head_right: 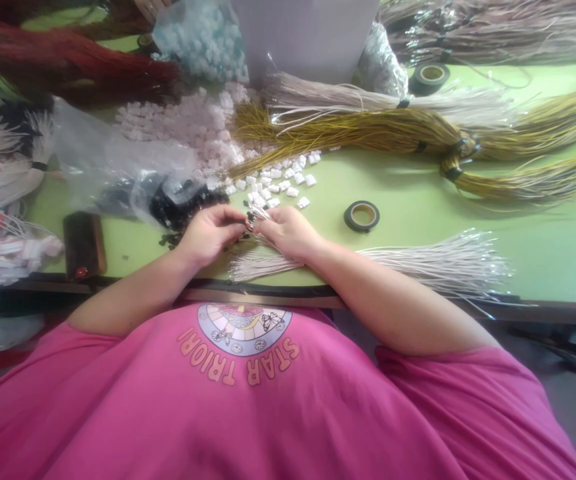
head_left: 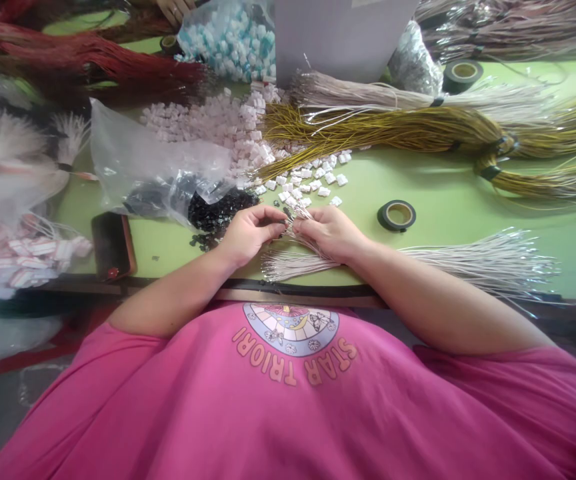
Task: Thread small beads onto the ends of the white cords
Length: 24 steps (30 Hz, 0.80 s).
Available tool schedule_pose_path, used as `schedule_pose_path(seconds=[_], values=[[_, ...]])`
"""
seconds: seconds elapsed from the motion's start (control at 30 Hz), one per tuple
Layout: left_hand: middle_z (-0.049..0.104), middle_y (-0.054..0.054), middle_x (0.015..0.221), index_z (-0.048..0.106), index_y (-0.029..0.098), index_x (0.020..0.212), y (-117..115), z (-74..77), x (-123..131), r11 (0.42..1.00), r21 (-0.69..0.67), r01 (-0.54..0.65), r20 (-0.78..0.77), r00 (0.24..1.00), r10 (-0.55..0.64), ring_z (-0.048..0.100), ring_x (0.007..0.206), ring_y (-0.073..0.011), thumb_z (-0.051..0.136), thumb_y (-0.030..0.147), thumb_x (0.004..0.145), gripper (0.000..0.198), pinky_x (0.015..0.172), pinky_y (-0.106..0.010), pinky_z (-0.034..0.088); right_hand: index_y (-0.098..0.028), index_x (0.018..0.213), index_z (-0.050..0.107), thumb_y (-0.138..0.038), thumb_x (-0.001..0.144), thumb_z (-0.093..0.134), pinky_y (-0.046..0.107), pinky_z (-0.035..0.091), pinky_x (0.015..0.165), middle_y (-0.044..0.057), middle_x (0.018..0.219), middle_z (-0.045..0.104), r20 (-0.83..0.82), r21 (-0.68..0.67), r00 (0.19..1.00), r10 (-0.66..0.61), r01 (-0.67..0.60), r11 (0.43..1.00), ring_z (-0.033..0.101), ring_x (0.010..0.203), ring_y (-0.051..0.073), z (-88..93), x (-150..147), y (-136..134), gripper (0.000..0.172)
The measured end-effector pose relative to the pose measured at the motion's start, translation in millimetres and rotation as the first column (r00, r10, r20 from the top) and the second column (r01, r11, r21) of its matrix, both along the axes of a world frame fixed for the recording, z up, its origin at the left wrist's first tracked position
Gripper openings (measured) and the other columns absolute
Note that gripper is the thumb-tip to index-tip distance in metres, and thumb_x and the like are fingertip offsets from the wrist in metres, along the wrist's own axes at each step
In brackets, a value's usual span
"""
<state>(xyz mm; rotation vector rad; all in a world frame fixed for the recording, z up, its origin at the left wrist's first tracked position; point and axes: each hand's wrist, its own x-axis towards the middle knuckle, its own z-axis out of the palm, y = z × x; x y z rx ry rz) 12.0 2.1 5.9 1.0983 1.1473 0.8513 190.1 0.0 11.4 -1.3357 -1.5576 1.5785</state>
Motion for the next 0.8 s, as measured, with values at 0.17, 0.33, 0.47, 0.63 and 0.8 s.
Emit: schedule_pose_path(seconds=[0.17, 0.33, 0.47, 0.63, 0.8], values=[[0.068, -0.002, 0.078, 0.071, 0.018, 0.079, -1.6, 2.6, 0.6, 0.977, 0.205, 0.064, -0.214, 0.977, -0.019, 0.059, 0.072, -0.0118, 0.072, 0.017, 0.065, 0.014, 0.073, -0.025, 0.047, -0.015, 0.062, 0.053, -0.032, 0.076, 0.054, 0.023, 0.028, 0.047, -0.004, 0.052, 0.042, 0.015, -0.023, 1.000, 0.015, -0.014, 1.000, 0.036, 0.049, 0.007, -0.6, 0.3, 1.0, 0.022], [0.069, -0.002, 0.078, 0.072, 0.018, 0.076, -0.9, -0.3, 3.3, 0.956, 0.278, 0.098, -0.273, 0.962, -0.019, 0.059, 0.073, -0.0134, 0.073, 0.019, 0.065, 0.011, 0.074, -0.026, 0.046, -0.014, 0.070, 0.061, -0.037, 0.078, 0.054, 0.023, 0.031, 0.050, -0.003, 0.056, 0.049, 0.047, 0.008, 0.998, 0.040, -0.041, 0.999, 0.039, 0.051, 0.008, -3.5, 0.5, 2.3, 0.025], [0.067, -0.002, 0.075, 0.071, 0.018, 0.077, 1.2, -0.8, 1.3, 0.961, 0.256, 0.107, -0.316, 0.949, -0.021, 0.058, 0.069, -0.0131, 0.071, 0.021, 0.067, 0.010, 0.069, -0.026, 0.045, -0.012, 0.075, 0.065, -0.041, 0.076, 0.056, 0.024, 0.035, 0.054, -0.001, 0.059, 0.054, 0.008, -0.013, 1.000, 0.006, -0.005, 1.000, 0.044, 0.053, 0.009, -3.6, 0.1, 1.9, 0.030], [0.064, -0.002, 0.077, 0.069, 0.017, 0.078, 4.0, 5.4, -10.1, 0.971, 0.227, 0.074, -0.316, 0.949, 0.002, 0.055, 0.071, -0.0115, 0.072, 0.014, 0.064, 0.014, 0.068, -0.023, 0.042, -0.013, 0.079, 0.067, -0.034, 0.069, 0.064, 0.025, 0.040, 0.062, 0.001, 0.067, 0.061, -0.012, 0.018, 0.994, -0.112, 0.113, 0.993, 0.051, 0.061, 0.010, -4.3, 1.9, 2.2, 0.023], [0.059, 0.001, 0.074, 0.059, 0.014, 0.082, 5.4, 15.8, -16.7, 0.999, 0.000, 0.039, 0.073, 0.997, -0.039, 0.053, 0.062, -0.0070, 0.058, -0.001, 0.066, 0.022, 0.056, -0.019, 0.040, -0.013, 0.079, 0.067, -0.029, 0.062, 0.068, 0.025, 0.039, 0.058, 0.000, 0.064, 0.060, -0.113, -0.067, 0.972, -0.208, 0.201, 0.977, 0.051, 0.059, 0.011, -8.3, 2.9, 3.3, 0.024]])
